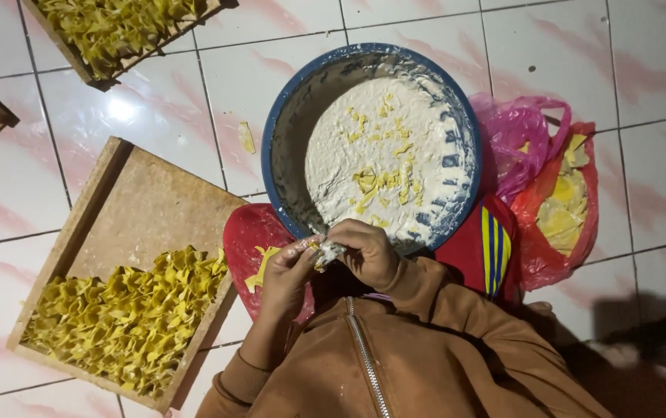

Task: Filling and folding yellow dough wrappers with a white mixture to create dumplings or wontons

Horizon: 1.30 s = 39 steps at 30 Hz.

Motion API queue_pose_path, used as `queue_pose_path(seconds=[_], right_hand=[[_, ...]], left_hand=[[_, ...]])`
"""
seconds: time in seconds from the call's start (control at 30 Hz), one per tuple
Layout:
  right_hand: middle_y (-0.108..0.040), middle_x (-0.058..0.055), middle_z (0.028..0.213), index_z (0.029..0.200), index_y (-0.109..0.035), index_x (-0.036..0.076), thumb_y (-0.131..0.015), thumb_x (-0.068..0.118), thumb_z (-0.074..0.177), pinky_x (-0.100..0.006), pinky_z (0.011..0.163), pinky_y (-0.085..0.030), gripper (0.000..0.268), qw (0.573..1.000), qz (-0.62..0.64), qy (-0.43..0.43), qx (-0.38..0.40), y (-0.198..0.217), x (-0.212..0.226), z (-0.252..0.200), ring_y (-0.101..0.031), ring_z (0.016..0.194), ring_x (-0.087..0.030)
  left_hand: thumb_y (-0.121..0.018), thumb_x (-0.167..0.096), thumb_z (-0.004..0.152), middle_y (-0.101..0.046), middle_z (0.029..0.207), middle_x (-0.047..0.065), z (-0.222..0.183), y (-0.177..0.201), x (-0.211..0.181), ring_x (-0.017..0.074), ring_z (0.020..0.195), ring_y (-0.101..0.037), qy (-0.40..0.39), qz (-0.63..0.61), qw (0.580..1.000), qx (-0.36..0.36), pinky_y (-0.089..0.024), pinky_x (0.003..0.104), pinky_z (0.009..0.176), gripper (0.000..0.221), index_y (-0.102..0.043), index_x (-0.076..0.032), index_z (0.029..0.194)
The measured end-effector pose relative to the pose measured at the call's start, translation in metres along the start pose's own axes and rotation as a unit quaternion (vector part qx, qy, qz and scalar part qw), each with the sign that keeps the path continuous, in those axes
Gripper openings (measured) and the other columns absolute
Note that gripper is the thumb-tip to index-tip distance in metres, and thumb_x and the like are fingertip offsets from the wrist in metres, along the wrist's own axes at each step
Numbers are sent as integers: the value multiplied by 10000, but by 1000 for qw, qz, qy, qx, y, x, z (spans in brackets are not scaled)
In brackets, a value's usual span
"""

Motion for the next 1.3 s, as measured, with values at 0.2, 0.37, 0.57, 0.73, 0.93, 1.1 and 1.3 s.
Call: queue_pose_path(seconds=[0.2,0.37,0.57,0.73,0.93,1.1,1.3], right_hand=[[-715,-127,948,970,-803,14,-727,10,898,-295,609,-532,105,991,-84,90,53,13,-57,-15,-626,698,-207],[-717,-134,979,1034,-771,7,-739,61,897,-304,609,-529,151,996,-86,25,27,39,-66,-13,-612,751,-192],[-652,-57,755,851,-709,-22,-664,33,963,-275,624,-473,133,995,24,-100,17,52,-129,-37,-515,737,-102],[-617,-30,686,771,-661,-36,-679,31,958,-280,611,-454,199,993,22,-118,-4,55,-157,-48,-471,701,-102],[-659,-117,703,826,-707,-29,-874,68,774,-230,534,-461,200,998,-48,-39,-9,23,-58,-20,-540,587,-115],[-682,-94,715,824,-748,35,-761,13,784,-244,448,-466,48,985,-170,7,-32,21,-59,-21,-592,516,-191],[-732,-103,785,843,-759,40,-765,28,824,-274,467,-493,23,984,-173,-12,36,5,-64,-17,-657,593,-213]], left_hand=[[-714,10,896,-740,947,196,-2,-16,-8,235,762,-735,20,-19,1000,2,-643,350,666,231,-707,93,1111],[-731,-52,897,-737,979,201,3,-1,11,267,825,-746,44,-58,997,13,-642,328,713,209,-699,36,1083],[-723,-53,908,-733,971,200,2,-4,10,265,829,-747,40,-43,998,14,-643,319,719,210,-691,60,1083],[-736,-33,901,-729,932,221,-4,-8,1,280,787,-740,-9,-6,1000,-1,-641,342,685,222,-694,76,1090],[-768,31,863,-745,1014,239,-22,-30,-45,311,972,-728,-206,206,956,-32,-566,412,870,120,-727,67,970],[-728,43,890,-736,1075,235,-38,-48,-59,395,1086,-707,-323,334,885,-27,-541,465,957,192,-763,15,1077],[-780,7,824,-725,1041,192,-28,-31,-51,394,1052,-707,-295,369,881,23,-555,449,910,254,-744,9,1076]])
Point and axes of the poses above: each hand's wrist, its own z-axis towards the middle knuckle, its own y-axis out of the back of the hand, x = y × z, the point moved 8 cm from there along z, towards the middle knuckle
